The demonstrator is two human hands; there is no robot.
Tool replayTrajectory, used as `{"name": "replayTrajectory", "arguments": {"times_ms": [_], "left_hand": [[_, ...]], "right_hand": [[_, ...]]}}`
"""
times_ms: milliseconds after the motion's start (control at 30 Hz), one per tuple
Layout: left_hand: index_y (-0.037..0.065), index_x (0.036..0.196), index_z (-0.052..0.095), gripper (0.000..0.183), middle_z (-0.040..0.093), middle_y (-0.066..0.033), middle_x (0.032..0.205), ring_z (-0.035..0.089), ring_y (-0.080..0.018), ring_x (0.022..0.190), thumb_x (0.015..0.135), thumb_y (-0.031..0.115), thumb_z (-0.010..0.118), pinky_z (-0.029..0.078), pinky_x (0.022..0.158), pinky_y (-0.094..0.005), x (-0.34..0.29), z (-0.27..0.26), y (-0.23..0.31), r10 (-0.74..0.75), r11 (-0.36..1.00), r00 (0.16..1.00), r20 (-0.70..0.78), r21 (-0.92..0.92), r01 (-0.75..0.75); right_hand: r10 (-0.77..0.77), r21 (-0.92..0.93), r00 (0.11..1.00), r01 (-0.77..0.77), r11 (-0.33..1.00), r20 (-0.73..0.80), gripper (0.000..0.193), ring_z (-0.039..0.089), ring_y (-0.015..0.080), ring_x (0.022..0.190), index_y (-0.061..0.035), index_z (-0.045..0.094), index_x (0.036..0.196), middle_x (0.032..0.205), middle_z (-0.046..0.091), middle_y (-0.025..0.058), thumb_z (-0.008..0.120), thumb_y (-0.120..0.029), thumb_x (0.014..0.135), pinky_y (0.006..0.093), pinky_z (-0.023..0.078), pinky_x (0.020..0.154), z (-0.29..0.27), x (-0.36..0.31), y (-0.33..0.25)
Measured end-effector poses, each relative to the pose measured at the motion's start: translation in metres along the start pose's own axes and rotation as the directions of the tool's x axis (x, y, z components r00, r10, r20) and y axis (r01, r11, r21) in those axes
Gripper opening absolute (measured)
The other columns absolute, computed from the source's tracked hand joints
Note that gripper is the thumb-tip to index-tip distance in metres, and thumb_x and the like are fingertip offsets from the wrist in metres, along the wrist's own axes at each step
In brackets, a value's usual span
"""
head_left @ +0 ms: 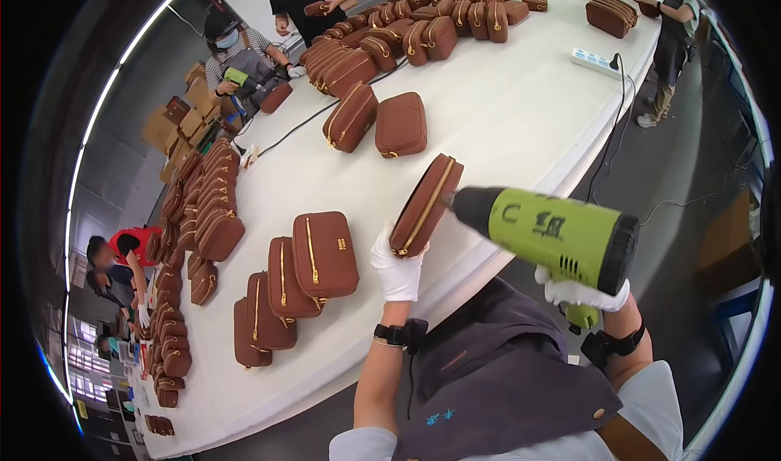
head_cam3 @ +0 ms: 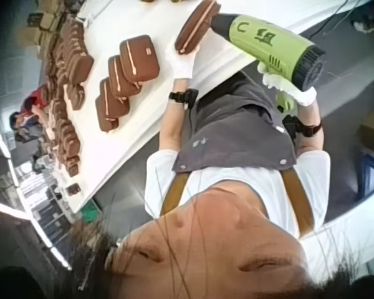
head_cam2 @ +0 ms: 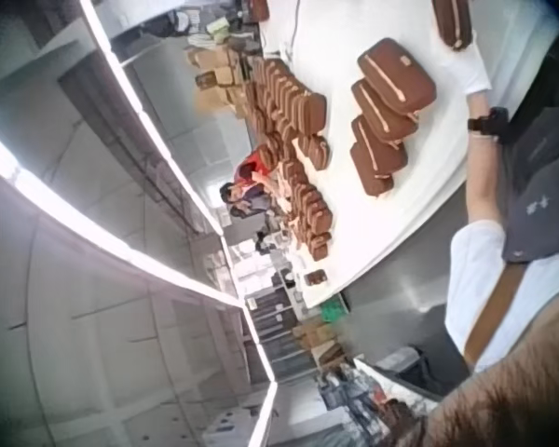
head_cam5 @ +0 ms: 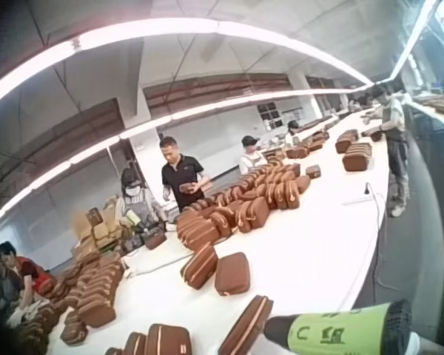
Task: The person uses a green heat gun to apply heat to the edges and seams of brown zippered pouches on a white table. They hold each pouch with a gloved hand, rotate it to treat different sides, and place it back on the table after heating.
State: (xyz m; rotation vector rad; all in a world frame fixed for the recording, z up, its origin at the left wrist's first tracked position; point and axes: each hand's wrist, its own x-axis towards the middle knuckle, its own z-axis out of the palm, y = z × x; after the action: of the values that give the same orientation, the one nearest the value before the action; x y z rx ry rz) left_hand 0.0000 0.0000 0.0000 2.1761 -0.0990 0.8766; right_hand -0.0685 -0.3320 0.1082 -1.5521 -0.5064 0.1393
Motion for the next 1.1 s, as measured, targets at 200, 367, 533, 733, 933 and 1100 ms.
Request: {"name": "replayTrajectory", "arguments": {"times_ms": [200, 367, 533, 733, 933, 1100], "left_hand": [[0.001, 0.124, 0.049, 0.069, 0.065, -0.0135, 0.113, 0.066, -0.0208, 0.098, 0.067, 0.007, 0.086, 0.056, 0.086, -0.0345, 0.013, -0.017, -0.022, -0.229, 0.956, 0.960, 0.163, -0.149, 0.253], [-0.003, 0.127, 0.041, 0.070, 0.059, -0.0172, 0.123, 0.061, -0.0233, 0.112, 0.072, 0.006, 0.083, 0.053, 0.093, -0.0340, 0.044, -0.049, -0.034, -0.408, 0.838, 0.801, 0.437, -0.169, 0.519], [-0.004, 0.145, 0.027, 0.102, 0.054, -0.0218, 0.131, 0.059, -0.0297, 0.116, 0.066, 0.020, 0.087, 0.049, 0.099, -0.0369, 0.081, -0.063, 0.001, -0.352, 0.933, 0.875, 0.331, 0.193, 0.303], [0.001, 0.148, 0.026, 0.108, 0.055, -0.0218, 0.133, 0.056, -0.0342, 0.120, 0.066, 0.045, 0.081, 0.046, 0.100, -0.0379, 0.159, -0.016, 0.064, -0.344, 0.883, 0.649, 0.679, 0.469, -0.023], [0.003, 0.143, 0.039, 0.091, 0.054, -0.0196, 0.134, 0.054, -0.0300, 0.122, 0.068, 0.031, 0.083, 0.045, 0.101, -0.0347, 0.181, 0.032, 0.075, -0.307, 0.893, 0.551, 0.776, 0.435, -0.115], [0.005, 0.136, 0.044, 0.088, 0.056, -0.0111, 0.128, 0.056, -0.0223, 0.117, 0.060, 0.004, 0.087, 0.046, 0.103, -0.0326, 0.179, 0.011, 0.064, -0.069, 0.996, 0.706, 0.704, 0.089, 0.008]], "right_hand": [[0.200, 0.345, 0.979, -0.175, 0.922, -0.039, 0.040, 0.062, 0.0152, 0.072, -0.0006, 0.058, 0.116, 0.092, 0.063, 0.0093, 0.067, 0.004, 0.077, 0.0281, 0.053, 0.062, -0.018, 0.005, -0.003], [0.255, 0.462, 0.967, -0.233, 0.856, 0.015, 0.048, 0.063, 0.0180, 0.071, -0.0002, 0.057, 0.119, 0.089, 0.063, 0.0116, 0.066, 0.008, 0.073, 0.0301, 0.054, 0.061, -0.018, 0.007, 0.002], [0.309, 0.472, 0.948, -0.237, 0.849, -0.080, 0.049, 0.061, 0.0174, 0.062, 0.0001, 0.060, 0.114, 0.084, 0.063, 0.0111, 0.065, 0.010, 0.067, 0.0293, 0.053, 0.055, -0.019, 0.024, 0.011], [0.351, 0.532, 0.936, -0.296, 0.793, -0.002, 0.048, 0.061, 0.0177, 0.062, 0.0002, 0.060, 0.115, 0.085, 0.063, 0.0111, 0.065, 0.010, 0.068, 0.0295, 0.053, 0.055, -0.017, 0.029, 0.016], [0.367, 0.508, 0.926, -0.277, 0.816, -0.085, 0.049, 0.061, 0.0179, 0.066, 0.0000, 0.057, 0.119, 0.087, 0.062, 0.0107, 0.064, 0.009, 0.071, 0.0303, 0.053, 0.058, -0.026, 0.018, 0.015], [0.334, 0.534, 0.929, -0.203, 0.821, -0.160, 0.050, 0.061, 0.0171, 0.066, -0.0003, 0.058, 0.118, 0.086, 0.062, 0.0105, 0.064, 0.010, 0.069, 0.0298, 0.053, 0.058, -0.042, 0.002, 0.019]]}}
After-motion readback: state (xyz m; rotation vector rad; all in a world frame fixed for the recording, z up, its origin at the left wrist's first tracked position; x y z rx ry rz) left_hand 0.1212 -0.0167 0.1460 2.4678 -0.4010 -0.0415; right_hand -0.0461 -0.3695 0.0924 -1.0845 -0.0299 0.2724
